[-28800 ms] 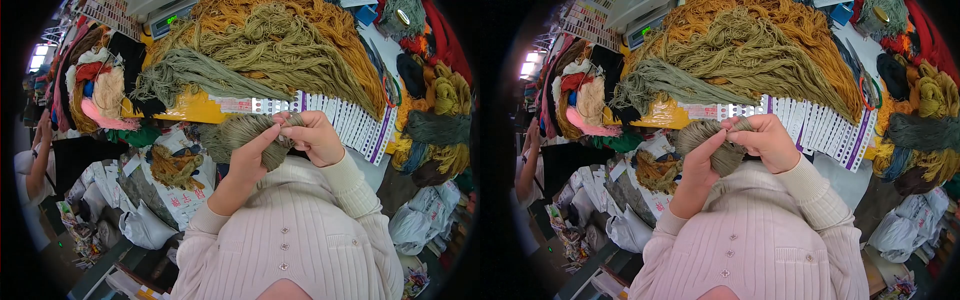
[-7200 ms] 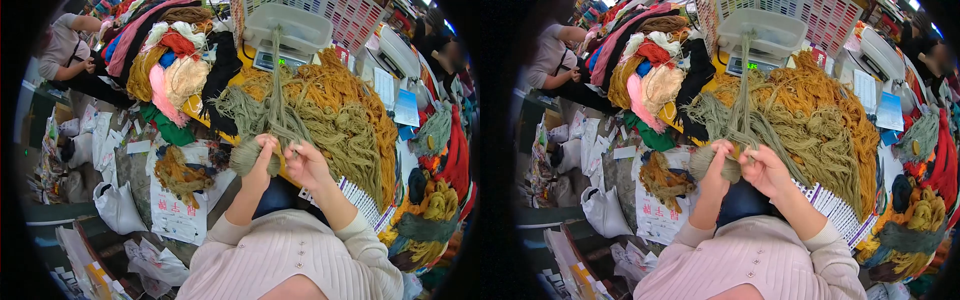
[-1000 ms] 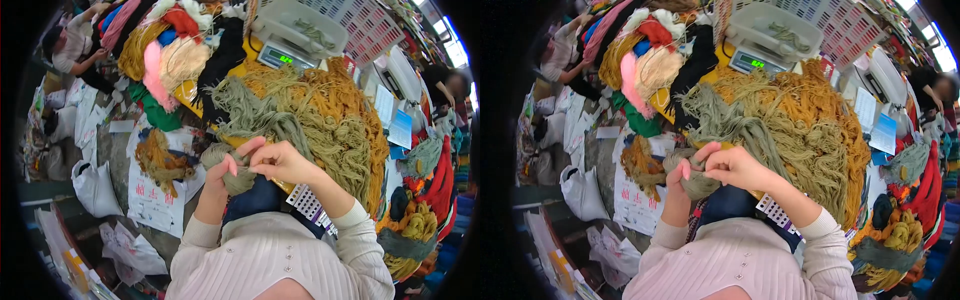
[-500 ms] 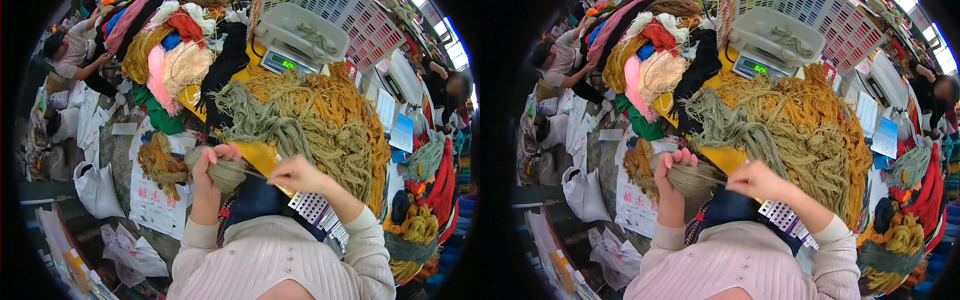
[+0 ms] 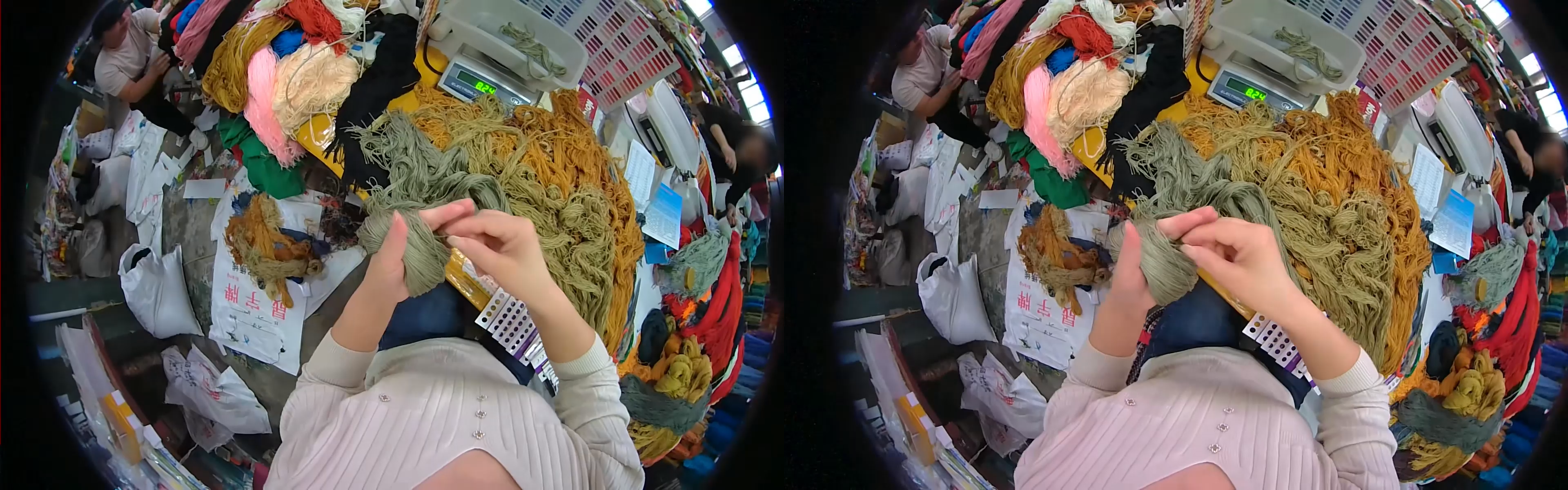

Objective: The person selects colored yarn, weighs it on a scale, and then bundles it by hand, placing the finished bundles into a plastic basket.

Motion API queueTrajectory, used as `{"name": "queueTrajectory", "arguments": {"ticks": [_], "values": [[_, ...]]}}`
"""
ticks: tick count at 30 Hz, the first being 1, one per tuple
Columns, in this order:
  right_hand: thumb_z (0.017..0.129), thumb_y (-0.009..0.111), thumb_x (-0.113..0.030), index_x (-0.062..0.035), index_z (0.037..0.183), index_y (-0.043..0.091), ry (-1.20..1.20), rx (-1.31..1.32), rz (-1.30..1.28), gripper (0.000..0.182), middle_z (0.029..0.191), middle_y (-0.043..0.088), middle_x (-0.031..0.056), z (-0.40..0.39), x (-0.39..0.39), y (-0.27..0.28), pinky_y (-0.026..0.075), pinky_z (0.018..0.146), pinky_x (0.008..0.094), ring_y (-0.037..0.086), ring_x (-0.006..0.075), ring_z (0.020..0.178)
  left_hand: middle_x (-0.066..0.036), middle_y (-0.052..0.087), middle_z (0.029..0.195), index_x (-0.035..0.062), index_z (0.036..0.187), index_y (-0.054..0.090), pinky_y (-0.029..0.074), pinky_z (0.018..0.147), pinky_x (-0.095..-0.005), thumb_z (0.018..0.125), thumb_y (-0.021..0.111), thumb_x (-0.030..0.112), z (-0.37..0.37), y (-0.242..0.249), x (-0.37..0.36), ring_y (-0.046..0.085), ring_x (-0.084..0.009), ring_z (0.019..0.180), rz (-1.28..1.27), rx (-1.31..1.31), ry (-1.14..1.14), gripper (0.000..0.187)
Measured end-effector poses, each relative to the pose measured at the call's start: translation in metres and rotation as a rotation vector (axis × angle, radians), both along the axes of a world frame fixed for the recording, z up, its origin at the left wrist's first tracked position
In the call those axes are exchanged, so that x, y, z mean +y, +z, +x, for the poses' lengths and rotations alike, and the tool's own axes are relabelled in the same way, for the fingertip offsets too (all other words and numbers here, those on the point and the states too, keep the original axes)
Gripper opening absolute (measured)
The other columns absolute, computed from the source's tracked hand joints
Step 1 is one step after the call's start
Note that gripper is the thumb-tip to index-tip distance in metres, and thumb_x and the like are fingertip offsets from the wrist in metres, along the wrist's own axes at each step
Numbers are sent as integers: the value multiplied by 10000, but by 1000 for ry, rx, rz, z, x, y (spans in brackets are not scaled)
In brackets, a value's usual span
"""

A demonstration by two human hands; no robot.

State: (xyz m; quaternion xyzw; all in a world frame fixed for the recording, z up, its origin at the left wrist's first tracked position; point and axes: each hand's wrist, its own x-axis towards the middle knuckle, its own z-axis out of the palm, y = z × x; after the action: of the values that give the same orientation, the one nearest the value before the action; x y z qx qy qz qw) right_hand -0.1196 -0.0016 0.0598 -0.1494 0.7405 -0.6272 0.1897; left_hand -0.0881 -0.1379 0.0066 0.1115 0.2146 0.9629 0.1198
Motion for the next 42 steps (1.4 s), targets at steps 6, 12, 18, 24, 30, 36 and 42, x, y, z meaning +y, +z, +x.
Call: {"name": "queueTrajectory", "arguments": {"ticks": [6, 12, 18, 24, 30, 36, 42], "values": [[703, 560, -7, 26, 765, 595, 16, -187, -95, 79, 560, 509, -6, 0, -8, -1, 291, 391, 157, 406, 22, 436, -174, 373, 1169, -98, 1178, 263, 284, 915, -313, 823, 281, 475, 1, 4, 2, 369, -210, 1087, -26, 22, -14, 673], [700, 516, 39, 21, 727, 588, -39, -214, -430, 79, 698, 550, 43, -5, -5, -3, 328, 455, 171, 455, 58, 520, -159, 376, 1178, -35, 1028, 461, 285, 914, -334, 855, 335, 292, -1, -6, 9, 379, -216, 1072, -241, -57, 126, 391], [732, 531, -37, -22, 738, 543, 183, -777, -738, 20, 643, 520, 26, -26, 18, -6, 328, 442, 170, 437, 60, 496, -109, 516, 812, 11, 788, 492, 411, 691, -305, 846, 383, 232, 0, -16, -20, 501, -193, 749, -163, -227, 181, 253], [679, 581, -85, -24, 712, 585, -239, 638, 532, 70, 686, 558, 53, -128, 68, -22, 413, 544, 253, 525, 152, 592, 82, 337, 417, 71, 708, 387, 260, 354, -162, 877, 270, 176, 44, -57, -114, 341, -3, 336, 517, -231, 178, 231], [662, 531, -80, -31, 661, 565, -257, 1116, 914, 60, 892, 516, 103, -210, 69, -30, 439, 573, 342, 542, 264, 635, 90, 320, 416, 50, 756, 442, 252, 351, -154, 863, 329, 196, 109, -87, -123, 329, 0, 325, 386, -210, 129, 214], [648, 499, -63, -31, 625, 553, -268, 985, 1186, 67, 993, 488, 120, -235, 43, -50, 441, 578, 374, 549, 286, 651, 19, 366, 467, 43, 704, 444, 253, 360, -200, 840, 373, 179, 108, -68, -111, 344, -63, 359, 245, -247, 142, 205], [662, 515, -103, -54, 609, 557, -312, 979, 1153, 84, 1136, 426, 102, -199, 28, -40, 448, 582, 351, 557, 260, 677, -3, 382, 504, 26, 703, 435, 261, 372, -221, 823, 404, 179, 97, -56, -108, 365, -93, 390, 267, -146, 74, 196]]}}
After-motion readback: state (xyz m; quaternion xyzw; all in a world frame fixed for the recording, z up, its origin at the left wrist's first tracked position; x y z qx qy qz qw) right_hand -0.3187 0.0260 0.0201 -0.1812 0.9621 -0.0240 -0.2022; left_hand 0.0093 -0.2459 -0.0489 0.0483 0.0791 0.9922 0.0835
